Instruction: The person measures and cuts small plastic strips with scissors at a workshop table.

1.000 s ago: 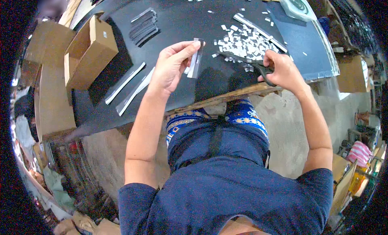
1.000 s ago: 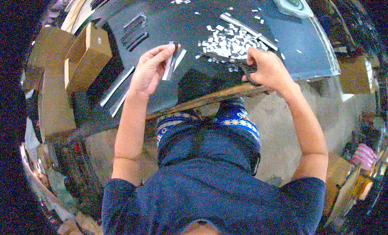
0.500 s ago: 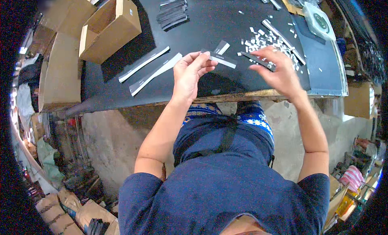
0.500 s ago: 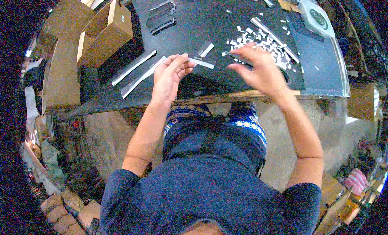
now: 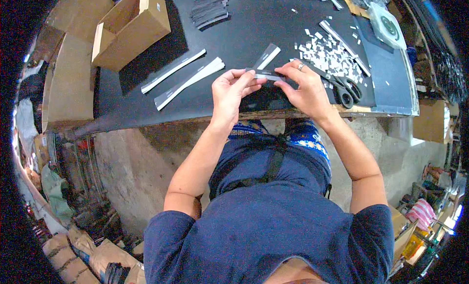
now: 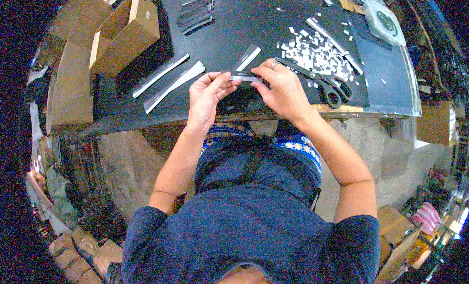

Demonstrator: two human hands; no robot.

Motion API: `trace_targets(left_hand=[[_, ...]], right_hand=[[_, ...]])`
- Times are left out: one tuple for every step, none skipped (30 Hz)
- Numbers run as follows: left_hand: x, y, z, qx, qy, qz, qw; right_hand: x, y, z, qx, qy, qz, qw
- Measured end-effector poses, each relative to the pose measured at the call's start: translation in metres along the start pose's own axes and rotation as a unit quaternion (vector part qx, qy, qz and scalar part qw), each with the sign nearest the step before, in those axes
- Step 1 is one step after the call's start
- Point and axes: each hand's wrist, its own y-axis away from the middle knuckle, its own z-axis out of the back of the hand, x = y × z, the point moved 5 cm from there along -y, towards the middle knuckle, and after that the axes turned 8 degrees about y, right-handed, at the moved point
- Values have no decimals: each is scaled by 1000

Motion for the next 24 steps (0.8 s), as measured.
trace_targets(left_hand=[[1,0,1,-3,-3,2,1000],[2,-1,3,-5,-7,3,1000],[3,-1,4,-5,-6,5,1000],[5,-2,4,-5,-4,5,1000],[5,-2,5,-4,-1,5,1000],[5,-1,5,-4,-2,6,1000],[4,-1,4,-3,-6,7,1000],[3,-1,4,-3,-11,7,1000],[4,-1,3,-2,-11,8,1000],[4,-1,3,-1,-12,8,1000],[4,-1,3,-1,-13,7,1000],[4,-1,3,-1,-14,7,1000],[4,-1,3,-2,-16,8,1000],[4,-1,3,-2,-19,9,1000],[4,-1,3,-2,-19,9,1000],[3,-1,3,-2,-22,10,1000],[2,-1,3,-2,-24,11,1000],[3,-1,3,-2,-25,11,1000],[3,-1,3,-2,-24,11,1000],[4,-1,3,-3,-22,11,1000],[4,-1,3,-3,-23,11,1000],[4,-1,3,-3,-23,12,1000],[4,-1,3,-3,-22,12,1000],[4,-1,3,-3,-22,12,1000]], right_hand=[[0,0,0,-2,-3,-1,1000],[-1,1,1,-5,-6,-2,1000],[-1,1,2,-4,-6,-3,1000],[-1,1,3,1,-3,-1,1000],[-1,2,3,6,-1,-1,1000],[-2,3,4,6,-1,-2,1000],[-4,3,3,13,1,-6,1000],[-6,4,2,20,3,-9,1000],[-7,4,2,20,3,-10,1000],[-8,4,2,21,-1,-11,1000],[-8,5,2,21,-5,-13,1000],[-8,4,2,20,-6,-13,1000],[-6,3,3,22,-10,-14,1000],[-6,3,4,24,-13,-15,1000],[-5,2,6,23,-14,-16,1000],[-5,2,6,31,-21,-16,999],[-5,1,6,38,-29,-16,999],[-5,1,7,38,-29,-16,999],[-5,1,7,41,-28,-12,999],[-5,1,7,45,-28,-8,999],[-6,1,7,45,-28,-9,999],[-7,2,6,41,-18,0,999],[-8,2,6,38,-7,8,999],[-9,1,7,38,-7,8,999]])
